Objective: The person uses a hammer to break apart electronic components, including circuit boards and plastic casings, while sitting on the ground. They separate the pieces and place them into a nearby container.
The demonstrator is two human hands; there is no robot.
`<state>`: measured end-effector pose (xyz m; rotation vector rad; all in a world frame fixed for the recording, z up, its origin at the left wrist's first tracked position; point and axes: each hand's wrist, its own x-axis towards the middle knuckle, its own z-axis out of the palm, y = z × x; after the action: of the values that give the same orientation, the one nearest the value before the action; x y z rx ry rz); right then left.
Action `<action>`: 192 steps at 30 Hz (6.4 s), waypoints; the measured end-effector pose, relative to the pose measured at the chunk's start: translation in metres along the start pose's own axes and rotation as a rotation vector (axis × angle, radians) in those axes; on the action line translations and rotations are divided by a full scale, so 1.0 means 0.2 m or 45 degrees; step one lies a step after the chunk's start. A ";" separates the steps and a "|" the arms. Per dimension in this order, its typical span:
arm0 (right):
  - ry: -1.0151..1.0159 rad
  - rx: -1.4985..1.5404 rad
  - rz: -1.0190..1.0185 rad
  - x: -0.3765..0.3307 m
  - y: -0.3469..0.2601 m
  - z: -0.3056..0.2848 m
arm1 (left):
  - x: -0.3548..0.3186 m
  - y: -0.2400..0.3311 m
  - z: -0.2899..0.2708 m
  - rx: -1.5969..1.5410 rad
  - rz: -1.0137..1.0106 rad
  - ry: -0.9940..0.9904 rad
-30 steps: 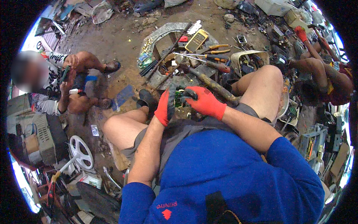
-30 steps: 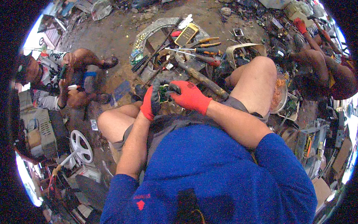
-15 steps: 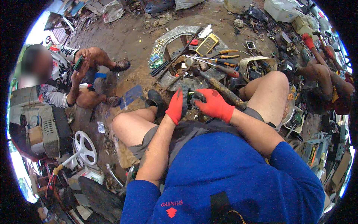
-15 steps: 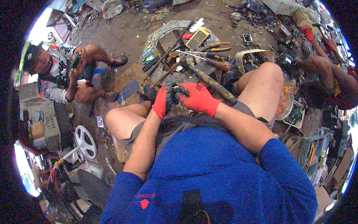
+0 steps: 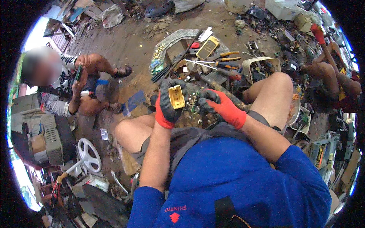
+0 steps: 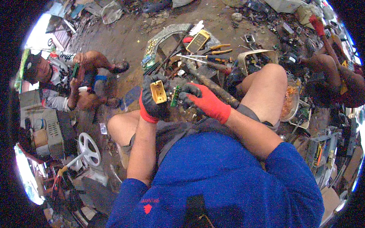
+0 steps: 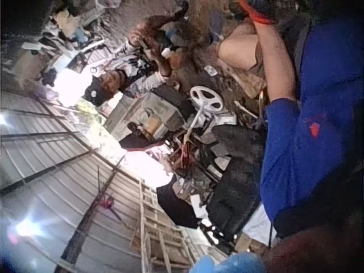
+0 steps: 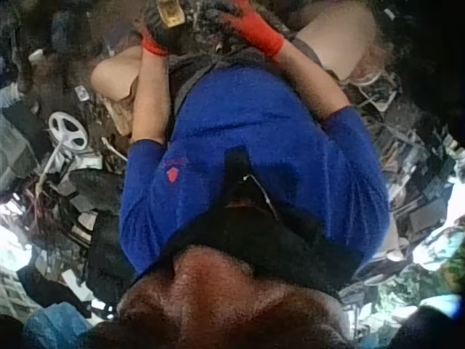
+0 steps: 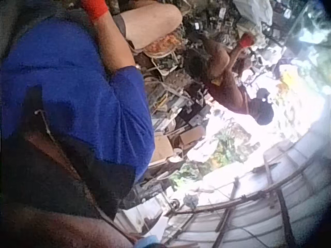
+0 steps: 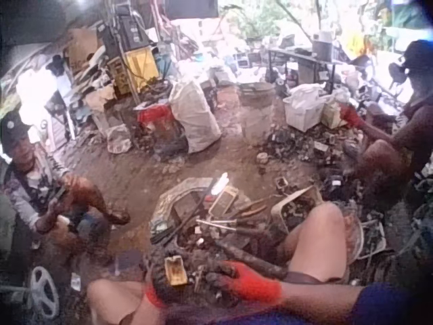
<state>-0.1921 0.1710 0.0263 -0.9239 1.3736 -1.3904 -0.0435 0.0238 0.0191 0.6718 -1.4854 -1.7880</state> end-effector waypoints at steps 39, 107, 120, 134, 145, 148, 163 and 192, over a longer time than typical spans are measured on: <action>0.107 -0.051 -0.027 -0.02 -0.03 -0.12 | -0.07 0.01 0.10 0.552 0.094 -0.245; 0.787 0.768 -0.396 -0.44 0.09 -1.65 | -0.07 -0.12 -0.29 1.410 0.341 -0.895; 0.407 -0.558 1.033 -0.61 1.10 -1.30 | -0.11 -0.34 -0.22 1.243 -0.529 -0.206; 0.589 -0.343 0.827 -0.56 1.10 -1.29 | -0.20 -0.49 -0.42 1.093 -0.476 -0.063; 1.242 -1.120 0.202 -0.23 0.02 -2.30 | -0.23 -0.39 -0.16 1.314 -0.417 -0.469; 0.990 -1.333 0.418 -0.10 0.18 -2.47 | -0.23 -0.47 -0.20 1.299 -0.633 -0.569; -0.030 -1.580 1.036 0.27 1.09 -2.54 | -0.16 -0.63 -0.26 1.355 -0.956 -0.465; -0.370 -1.846 0.658 0.29 1.05 -2.31 | -0.18 -0.74 -0.38 1.211 -1.112 -0.393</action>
<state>-0.6264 0.2598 -0.2280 -1.3806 2.1156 0.3279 0.0088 0.0184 -0.1422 1.7857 -2.5404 -1.7039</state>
